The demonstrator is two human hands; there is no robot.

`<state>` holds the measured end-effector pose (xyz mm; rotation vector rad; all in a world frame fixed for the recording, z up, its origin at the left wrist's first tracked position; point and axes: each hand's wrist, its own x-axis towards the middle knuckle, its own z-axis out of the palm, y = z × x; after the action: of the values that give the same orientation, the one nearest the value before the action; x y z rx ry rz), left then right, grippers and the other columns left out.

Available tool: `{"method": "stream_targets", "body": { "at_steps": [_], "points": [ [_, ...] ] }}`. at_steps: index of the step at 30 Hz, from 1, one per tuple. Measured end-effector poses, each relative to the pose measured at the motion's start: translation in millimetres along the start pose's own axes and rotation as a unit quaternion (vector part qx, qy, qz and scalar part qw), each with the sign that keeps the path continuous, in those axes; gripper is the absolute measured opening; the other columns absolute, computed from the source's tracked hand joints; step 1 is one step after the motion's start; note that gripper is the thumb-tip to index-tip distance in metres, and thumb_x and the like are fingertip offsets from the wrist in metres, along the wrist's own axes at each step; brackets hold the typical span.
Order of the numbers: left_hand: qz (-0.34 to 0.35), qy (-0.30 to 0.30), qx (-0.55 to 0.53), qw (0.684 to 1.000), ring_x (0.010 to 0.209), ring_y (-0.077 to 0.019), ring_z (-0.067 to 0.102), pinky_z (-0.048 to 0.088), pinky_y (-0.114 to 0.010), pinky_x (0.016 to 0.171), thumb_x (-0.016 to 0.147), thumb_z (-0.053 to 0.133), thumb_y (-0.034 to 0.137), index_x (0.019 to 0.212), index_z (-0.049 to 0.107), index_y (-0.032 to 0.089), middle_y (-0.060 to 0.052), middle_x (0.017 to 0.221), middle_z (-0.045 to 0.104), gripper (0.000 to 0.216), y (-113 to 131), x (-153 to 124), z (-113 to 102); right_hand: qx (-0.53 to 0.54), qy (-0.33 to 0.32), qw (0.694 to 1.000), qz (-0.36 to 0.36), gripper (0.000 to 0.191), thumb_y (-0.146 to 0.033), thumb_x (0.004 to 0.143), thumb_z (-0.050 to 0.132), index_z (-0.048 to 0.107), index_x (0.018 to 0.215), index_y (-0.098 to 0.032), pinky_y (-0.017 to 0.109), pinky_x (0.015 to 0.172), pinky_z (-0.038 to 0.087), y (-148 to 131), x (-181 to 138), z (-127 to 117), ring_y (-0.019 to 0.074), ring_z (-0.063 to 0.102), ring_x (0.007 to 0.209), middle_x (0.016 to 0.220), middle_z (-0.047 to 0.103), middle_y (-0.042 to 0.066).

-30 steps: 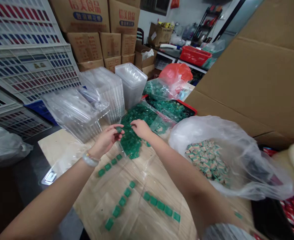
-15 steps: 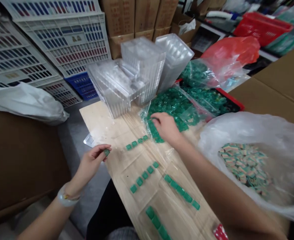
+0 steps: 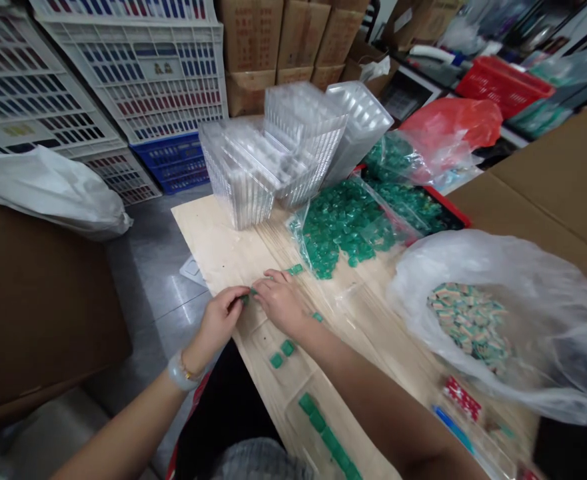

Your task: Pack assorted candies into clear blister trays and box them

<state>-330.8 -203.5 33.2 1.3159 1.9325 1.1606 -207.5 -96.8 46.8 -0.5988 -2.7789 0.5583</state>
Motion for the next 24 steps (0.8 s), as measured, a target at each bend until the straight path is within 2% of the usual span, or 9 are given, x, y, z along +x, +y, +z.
{"method": "stream_targets", "body": {
  "at_steps": [4, 10, 13, 15, 17, 19, 21, 22, 24],
  "points": [
    [-0.008, 0.001, -0.008, 1.000, 0.088, -0.0149, 0.056, 0.045, -0.031, 0.083, 0.075, 0.040, 0.006, 0.094, 0.059, 0.016, -0.006, 0.094, 0.062, 0.029, -4, 2, 4, -0.055, -0.009, 0.998, -0.029, 0.016, -0.028, 0.079, 0.054, 0.063, 0.089, -0.020, 0.035, 0.080, 0.032, 4, 8, 2, 0.0205, 0.044, 0.092, 0.088, 0.060, 0.005],
    [-0.004, 0.048, -0.034, 0.998, 0.086, -0.0152, 0.055, 0.045, -0.030, 0.079, 0.072, 0.043, 0.006, 0.086, 0.060, 0.017, -0.005, 0.090, 0.059, 0.024, 3, -6, 0, -0.083, -0.062, 0.992, -0.071, 0.016, -0.030, 0.076, 0.058, 0.064, 0.086, -0.019, 0.037, 0.081, 0.031, 10, 15, 0, 0.0212, 0.045, 0.092, 0.089, 0.057, 0.007],
    [-0.057, 0.067, -0.090, 0.992, 0.075, -0.0130, 0.056, 0.046, -0.025, 0.068, 0.075, 0.043, 0.011, 0.087, 0.060, 0.018, -0.003, 0.083, 0.061, 0.022, 8, -8, -8, -0.024, -0.037, 0.998, -0.033, 0.027, -0.033, 0.075, 0.060, 0.062, 0.097, -0.019, 0.040, 0.083, 0.033, 6, 14, -9, 0.0232, 0.047, 0.094, 0.093, 0.058, 0.009],
    [-0.110, 0.082, -0.140, 0.981, 0.063, -0.0108, 0.055, 0.045, -0.022, 0.059, 0.076, 0.046, 0.018, 0.088, 0.060, 0.017, -0.001, 0.075, 0.062, 0.018, 10, -3, -14, 0.092, 0.001, 0.996, 0.016, 0.030, -0.033, 0.078, 0.055, 0.060, 0.104, -0.019, 0.040, 0.083, 0.036, -2, 18, -15, 0.0219, 0.049, 0.094, 0.095, 0.059, 0.009],
    [-0.138, 0.098, -0.171, 0.971, 0.053, -0.0091, 0.052, 0.043, -0.020, 0.052, 0.075, 0.049, 0.022, 0.084, 0.059, 0.016, 0.001, 0.065, 0.060, 0.014, 11, 9, -18, 0.275, 0.007, 0.958, 0.075, 0.026, -0.034, 0.081, 0.049, 0.061, 0.100, -0.020, 0.035, 0.079, 0.041, -12, 27, -16, 0.0178, 0.054, 0.088, 0.092, 0.060, 0.007],
    [-0.131, 0.113, -0.155, 0.973, 0.051, -0.0088, 0.051, 0.041, -0.019, 0.050, 0.074, 0.051, 0.022, 0.076, 0.058, 0.015, 0.002, 0.059, 0.058, 0.010, 11, 24, -23, 0.449, -0.020, 0.882, 0.142, 0.025, -0.035, 0.079, 0.049, 0.063, 0.093, -0.020, 0.029, 0.069, 0.046, -20, 41, -13, 0.0141, 0.057, 0.076, 0.083, 0.062, 0.004],
    [-0.103, 0.113, -0.102, 0.983, 0.053, -0.0099, 0.052, 0.041, -0.020, 0.052, 0.075, 0.050, 0.022, 0.072, 0.058, 0.015, 0.001, 0.059, 0.059, 0.012, 10, 39, -29, 0.540, -0.028, 0.816, 0.204, 0.026, -0.037, 0.072, 0.057, 0.063, 0.088, -0.018, 0.027, 0.063, 0.047, -20, 56, -8, 0.0120, 0.057, 0.066, 0.075, 0.062, 0.002],
    [-0.080, 0.099, -0.067, 0.990, 0.057, -0.0108, 0.054, 0.042, -0.021, 0.055, 0.076, 0.049, 0.022, 0.073, 0.060, 0.015, 0.000, 0.062, 0.060, 0.013, 9, 46, -34, 0.555, -0.020, 0.801, 0.224, 0.026, -0.036, 0.069, 0.060, 0.062, 0.087, -0.017, 0.026, 0.061, 0.047, -18, 64, -5, 0.0112, 0.056, 0.062, 0.071, 0.062, 0.001],
    [-0.023, 0.072, 0.014, 0.997, 0.067, -0.0134, 0.057, 0.044, -0.024, 0.063, 0.079, 0.046, 0.021, 0.086, 0.062, 0.016, -0.003, 0.073, 0.064, 0.019, 5, 57, -46, 0.533, 0.016, 0.809, 0.246, 0.024, -0.032, 0.067, 0.061, 0.062, 0.084, -0.016, 0.026, 0.060, 0.046, -8, 79, 0, 0.0104, 0.054, 0.058, 0.067, 0.060, 0.000]
  ]
}}
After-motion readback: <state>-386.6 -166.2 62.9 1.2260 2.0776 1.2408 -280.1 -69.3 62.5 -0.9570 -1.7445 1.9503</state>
